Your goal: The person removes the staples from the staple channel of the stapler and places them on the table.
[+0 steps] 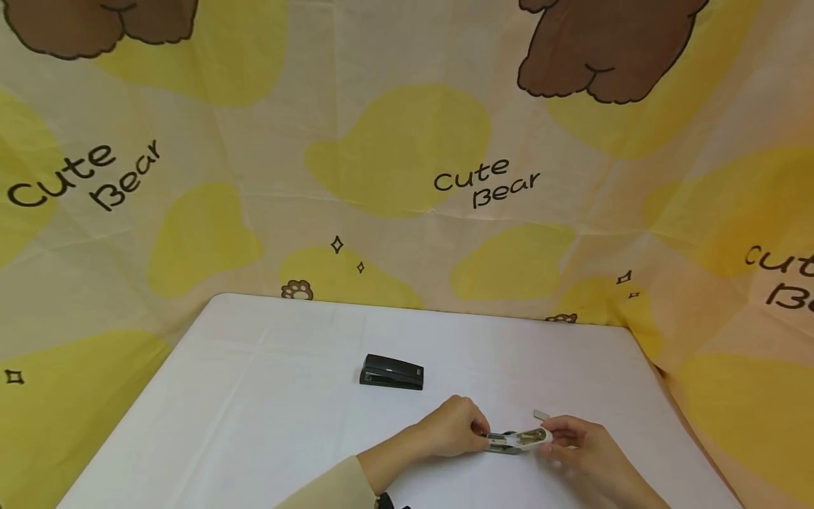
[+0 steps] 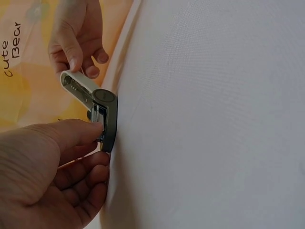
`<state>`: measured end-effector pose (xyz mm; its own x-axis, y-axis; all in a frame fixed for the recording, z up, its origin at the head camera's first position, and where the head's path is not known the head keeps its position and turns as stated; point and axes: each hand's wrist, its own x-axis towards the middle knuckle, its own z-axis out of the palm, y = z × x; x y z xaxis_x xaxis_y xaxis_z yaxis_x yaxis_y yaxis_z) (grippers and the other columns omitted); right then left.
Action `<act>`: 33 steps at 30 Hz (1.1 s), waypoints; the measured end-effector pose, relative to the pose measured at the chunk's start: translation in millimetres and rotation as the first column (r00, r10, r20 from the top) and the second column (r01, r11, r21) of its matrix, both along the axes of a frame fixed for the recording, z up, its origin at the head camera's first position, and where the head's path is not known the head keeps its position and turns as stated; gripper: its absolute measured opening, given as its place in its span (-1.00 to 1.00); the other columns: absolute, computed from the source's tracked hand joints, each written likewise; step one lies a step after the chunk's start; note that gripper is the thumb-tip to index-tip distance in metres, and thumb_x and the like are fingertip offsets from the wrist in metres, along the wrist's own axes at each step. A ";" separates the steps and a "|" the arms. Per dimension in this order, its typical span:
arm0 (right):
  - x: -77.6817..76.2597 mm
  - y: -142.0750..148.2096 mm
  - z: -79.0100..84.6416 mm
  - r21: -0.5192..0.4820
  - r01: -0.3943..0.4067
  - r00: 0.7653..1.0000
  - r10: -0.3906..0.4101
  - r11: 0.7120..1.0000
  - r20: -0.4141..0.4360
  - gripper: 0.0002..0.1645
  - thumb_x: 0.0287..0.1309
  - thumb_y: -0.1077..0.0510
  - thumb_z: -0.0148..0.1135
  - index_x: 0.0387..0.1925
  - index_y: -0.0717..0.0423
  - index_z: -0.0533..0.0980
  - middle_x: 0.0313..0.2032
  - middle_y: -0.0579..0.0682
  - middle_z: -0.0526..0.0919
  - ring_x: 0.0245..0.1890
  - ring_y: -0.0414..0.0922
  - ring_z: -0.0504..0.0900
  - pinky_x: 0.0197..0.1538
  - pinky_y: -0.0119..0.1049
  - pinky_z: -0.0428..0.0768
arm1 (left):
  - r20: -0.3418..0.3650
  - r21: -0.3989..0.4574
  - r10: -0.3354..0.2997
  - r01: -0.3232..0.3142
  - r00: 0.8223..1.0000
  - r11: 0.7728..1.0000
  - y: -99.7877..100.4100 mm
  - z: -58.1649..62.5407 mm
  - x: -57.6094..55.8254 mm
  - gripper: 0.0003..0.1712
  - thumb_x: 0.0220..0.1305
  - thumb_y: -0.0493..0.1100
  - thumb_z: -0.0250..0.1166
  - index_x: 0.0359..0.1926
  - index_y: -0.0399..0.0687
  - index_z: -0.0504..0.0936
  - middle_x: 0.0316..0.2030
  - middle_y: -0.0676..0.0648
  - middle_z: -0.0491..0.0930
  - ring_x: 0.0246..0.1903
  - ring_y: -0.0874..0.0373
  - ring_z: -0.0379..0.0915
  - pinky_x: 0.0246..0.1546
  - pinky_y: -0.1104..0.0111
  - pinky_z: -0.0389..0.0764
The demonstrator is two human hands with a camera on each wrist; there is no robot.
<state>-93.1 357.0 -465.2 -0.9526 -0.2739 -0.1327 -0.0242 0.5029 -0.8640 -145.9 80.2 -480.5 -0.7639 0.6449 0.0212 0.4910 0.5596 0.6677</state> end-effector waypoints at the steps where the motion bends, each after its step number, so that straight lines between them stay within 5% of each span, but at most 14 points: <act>1: -0.6 1.4 -0.2 0.001 -0.003 1.000 0.003 1.000 -0.002 -0.55 0.28 0.31 0.41 0.07 0.57 0.52 -0.22 -0.01 0.76 -0.28 -0.30 0.68 -0.30 -0.32 0.67 | 0.000 -0.005 0.003 -0.003 1.000 1.000 1.2 0.2 0.3 -0.94 0.15 -0.24 0.51 -0.34 0.01 0.87 -0.64 0.28 0.49 -0.55 0.43 0.32 -0.49 0.58 0.35; 33: 3.9 37.1 -2.1 -0.030 0.006 1.000 -0.006 1.000 0.028 -0.57 0.35 0.38 0.30 0.08 0.67 0.42 -0.21 -0.18 0.75 -0.26 -0.28 0.70 -0.28 -0.29 0.71 | -0.032 -0.055 0.063 -0.065 0.997 0.996 37.1 2.5 2.9 -0.91 0.27 -0.10 0.50 -0.22 0.10 0.88 -0.54 0.28 0.55 -0.48 0.44 0.33 -0.41 0.57 0.32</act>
<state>-89.2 394.1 -467.3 -0.9502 -0.2724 -0.1511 0.0030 0.4771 -0.8789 -143.0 117.3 -478.1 -0.8034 0.5953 0.0101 0.4722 0.6267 0.6199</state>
